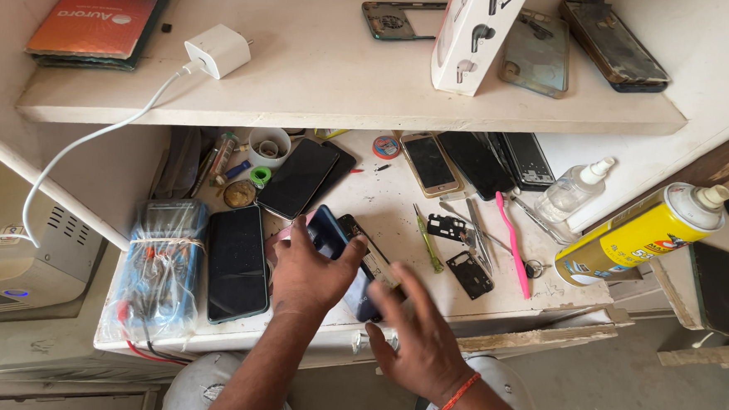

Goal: The person uses a prying tool to open the back cover of a smartphone and then uses a screwdriver to remove screws from the internal frame. The back cover is set aside, and the person continues to unscrew components inside the phone.

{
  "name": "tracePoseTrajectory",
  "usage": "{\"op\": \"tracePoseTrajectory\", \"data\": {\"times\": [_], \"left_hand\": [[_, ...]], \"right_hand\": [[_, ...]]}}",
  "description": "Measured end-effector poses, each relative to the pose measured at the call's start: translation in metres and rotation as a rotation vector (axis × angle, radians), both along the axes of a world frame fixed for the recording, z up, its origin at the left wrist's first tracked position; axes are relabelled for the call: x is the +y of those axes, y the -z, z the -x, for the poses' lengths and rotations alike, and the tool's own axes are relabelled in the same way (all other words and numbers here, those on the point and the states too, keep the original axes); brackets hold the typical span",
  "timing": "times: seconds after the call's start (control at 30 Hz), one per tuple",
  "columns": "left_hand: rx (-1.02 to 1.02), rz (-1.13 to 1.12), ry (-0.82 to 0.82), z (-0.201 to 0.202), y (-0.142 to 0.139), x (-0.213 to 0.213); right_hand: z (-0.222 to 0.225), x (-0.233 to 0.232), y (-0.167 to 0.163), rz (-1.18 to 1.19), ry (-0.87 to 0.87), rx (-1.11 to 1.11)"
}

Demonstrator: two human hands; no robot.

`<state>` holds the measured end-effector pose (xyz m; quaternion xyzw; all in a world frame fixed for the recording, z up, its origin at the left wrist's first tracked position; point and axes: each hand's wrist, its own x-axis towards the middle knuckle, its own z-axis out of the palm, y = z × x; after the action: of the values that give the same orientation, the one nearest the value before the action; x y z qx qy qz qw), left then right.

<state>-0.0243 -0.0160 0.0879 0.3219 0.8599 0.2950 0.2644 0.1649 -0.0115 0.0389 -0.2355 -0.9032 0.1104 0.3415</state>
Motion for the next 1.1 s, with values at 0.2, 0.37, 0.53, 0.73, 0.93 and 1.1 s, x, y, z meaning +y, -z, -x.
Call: {"op": "tracePoseTrajectory", "data": {"times": [0.2,0.37,0.53,0.73,0.93,1.1], "left_hand": [[-0.096,-0.165,-0.037,0.003,0.020,-0.006],[-0.128,-0.280,-0.029,0.004,0.033,-0.003],[-0.198,-0.378,0.009,0.007,0.035,0.003],[-0.176,-0.243,-0.005,0.004,0.027,-0.006],[-0.146,-0.220,0.014,-0.001,0.019,-0.006],[-0.155,-0.181,0.057,0.000,0.014,-0.005]], "right_hand": [[0.001,0.003,0.002,0.143,0.169,-0.015],[-0.001,0.010,0.006,0.092,0.199,-0.036],[-0.007,0.024,0.007,0.075,0.144,-0.050],[-0.014,0.055,0.002,0.081,0.381,-0.044],[-0.013,0.078,-0.004,0.143,0.482,-0.146],[-0.012,0.081,-0.003,0.196,0.543,-0.225]]}}
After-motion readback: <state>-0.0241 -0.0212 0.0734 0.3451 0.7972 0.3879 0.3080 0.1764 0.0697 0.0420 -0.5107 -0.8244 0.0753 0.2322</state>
